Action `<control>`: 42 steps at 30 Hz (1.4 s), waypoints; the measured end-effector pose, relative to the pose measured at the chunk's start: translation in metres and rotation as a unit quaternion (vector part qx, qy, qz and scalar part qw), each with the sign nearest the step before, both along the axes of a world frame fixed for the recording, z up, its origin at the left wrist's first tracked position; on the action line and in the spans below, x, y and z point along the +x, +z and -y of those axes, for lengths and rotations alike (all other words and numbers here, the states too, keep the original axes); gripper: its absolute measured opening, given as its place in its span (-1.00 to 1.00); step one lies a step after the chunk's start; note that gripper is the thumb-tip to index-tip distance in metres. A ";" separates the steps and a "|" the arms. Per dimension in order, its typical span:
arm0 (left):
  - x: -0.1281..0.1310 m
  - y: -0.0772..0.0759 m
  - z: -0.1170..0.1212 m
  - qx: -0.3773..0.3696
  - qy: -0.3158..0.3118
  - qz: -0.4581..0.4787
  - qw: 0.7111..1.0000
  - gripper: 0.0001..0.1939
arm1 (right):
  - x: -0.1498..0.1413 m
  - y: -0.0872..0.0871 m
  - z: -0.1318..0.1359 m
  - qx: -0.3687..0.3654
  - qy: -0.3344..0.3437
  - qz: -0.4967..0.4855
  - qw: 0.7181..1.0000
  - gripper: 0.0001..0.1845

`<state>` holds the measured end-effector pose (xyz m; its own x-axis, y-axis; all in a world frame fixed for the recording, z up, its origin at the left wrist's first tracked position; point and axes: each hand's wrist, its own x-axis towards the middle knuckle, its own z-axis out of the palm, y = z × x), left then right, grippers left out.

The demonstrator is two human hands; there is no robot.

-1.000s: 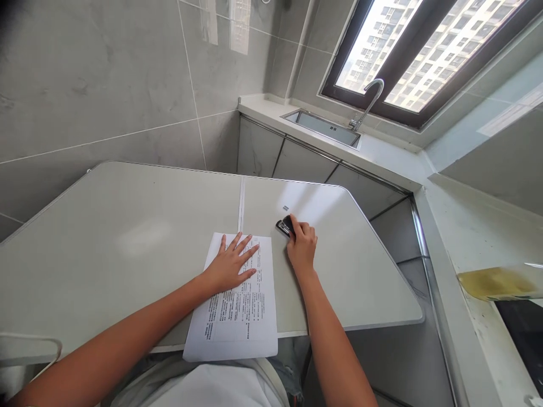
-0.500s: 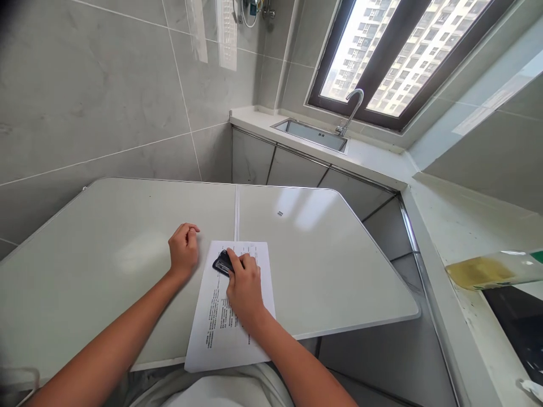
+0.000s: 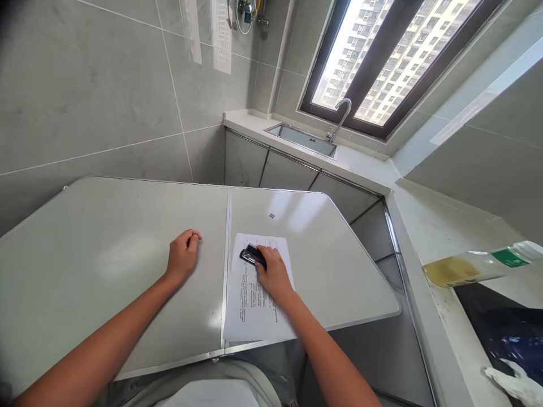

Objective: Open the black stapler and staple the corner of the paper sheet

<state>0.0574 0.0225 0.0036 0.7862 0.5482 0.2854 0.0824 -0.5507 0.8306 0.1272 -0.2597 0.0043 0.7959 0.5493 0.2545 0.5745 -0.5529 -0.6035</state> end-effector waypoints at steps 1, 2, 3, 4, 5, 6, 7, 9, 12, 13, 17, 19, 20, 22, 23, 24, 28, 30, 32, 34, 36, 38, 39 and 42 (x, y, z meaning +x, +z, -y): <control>0.000 0.000 0.001 0.010 -0.016 -0.002 1.000 -0.73 | 0.005 0.000 0.011 0.003 -0.005 -0.007 1.000 -0.55; 0.000 0.000 0.002 0.023 -0.037 -0.004 0.999 -0.73 | 0.011 0.001 0.021 0.004 -0.001 -0.018 1.000 -0.55; 0.000 0.000 0.005 0.037 -0.063 -0.005 0.997 -0.72 | 0.017 0.002 0.029 0.004 0.013 -0.034 0.999 -0.53; 0.000 0.000 0.009 0.053 -0.091 -0.007 0.994 -0.72 | 0.025 0.002 0.037 0.006 0.028 -0.046 0.999 -0.51; 0.000 0.000 0.015 0.071 -0.121 -0.010 0.990 -0.73 | 0.034 0.002 0.043 0.014 0.035 -0.051 0.998 -0.53; -0.001 0.000 0.021 0.091 -0.154 -0.014 0.984 -0.73 | 0.045 0.002 0.048 0.024 0.032 -0.044 0.998 -0.57; -0.002 -0.001 0.029 0.114 -0.190 -0.020 0.975 -0.73 | 0.057 0.001 0.050 0.040 0.011 -0.021 0.999 -0.63; -0.006 -0.004 0.047 0.164 -0.256 -0.038 0.952 -0.75 | 0.084 -0.002 0.049 0.050 -0.039 0.037 0.997 -0.68; -0.015 -0.012 0.071 0.233 -0.255 -0.088 0.934 -0.66 | 0.119 -0.011 0.032 -0.011 -0.038 0.086 0.996 -0.67; -0.018 -0.015 0.077 0.254 -0.249 -0.104 0.929 -0.54 | 0.127 -0.014 0.024 -0.042 -0.027 0.093 0.994 -0.63; -0.028 -0.021 0.087 0.306 -0.326 -0.139 0.884 -0.09 | 0.143 -0.027 -0.005 -0.186 -0.012 0.075 0.980 -0.40; -0.031 -0.020 0.088 0.310 -0.360 -0.144 0.868 -0.03 | 0.143 -0.033 -0.012 -0.224 -0.016 0.057 0.973 -0.34; -0.032 -0.018 0.090 0.307 -0.369 -0.143 0.866 -0.05 | 0.142 -0.035 -0.014 -0.230 -0.017 0.053 0.972 -0.33; -0.033 -0.014 0.093 0.286 -0.378 -0.142 0.869 -0.12 | 0.139 -0.038 -0.017 -0.231 -0.021 0.053 0.971 -0.33; -0.034 -0.011 0.094 0.265 -0.373 -0.143 0.877 -0.15 | 0.137 -0.040 -0.018 -0.229 -0.024 0.053 0.972 -0.33; -0.034 -0.008 0.095 0.239 -0.366 -0.145 0.887 -0.18 | 0.135 -0.040 -0.021 -0.228 -0.028 0.051 0.972 -0.33; -0.037 0.002 0.096 0.110 -0.319 -0.114 0.934 -0.27 | 0.126 -0.042 -0.037 -0.223 -0.021 0.050 0.973 -0.34; -0.037 0.004 0.093 0.042 -0.288 -0.080 0.953 -0.33 | 0.122 -0.043 -0.049 -0.217 -0.008 0.057 0.975 -0.33; -0.035 0.003 0.088 -0.025 -0.248 -0.056 0.967 -0.41 | 0.117 -0.044 -0.061 -0.207 0.006 0.062 0.976 -0.32; -0.033 0.002 0.080 -0.074 -0.209 -0.044 0.974 -0.48 | 0.114 -0.043 -0.071 -0.193 0.020 0.063 0.979 -0.34; -0.030 -0.001 0.073 -0.118 -0.172 -0.040 0.977 -0.53 | 0.112 -0.042 -0.077 -0.167 0.030 0.060 0.984 -0.38; -0.028 -0.002 0.068 -0.173 -0.138 -0.036 0.975 -0.59 | 0.111 -0.040 -0.079 -0.120 0.034 0.061 0.990 -0.45; -0.026 -0.002 0.068 -0.201 -0.126 -0.036 0.971 -0.64 | 0.111 -0.038 -0.078 -0.090 0.034 0.063 0.993 -0.49; -0.024 0.000 0.073 -0.247 -0.134 -0.045 0.959 -0.79 | 0.111 -0.034 -0.075 -0.017 0.028 0.072 0.997 -0.62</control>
<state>0.0337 -0.0504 0.0035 0.9271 0.3735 -0.0318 0.0755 -0.1029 0.9918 0.2382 -0.1845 -0.0293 0.7197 0.6022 0.3455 0.6851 -0.5355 -0.4938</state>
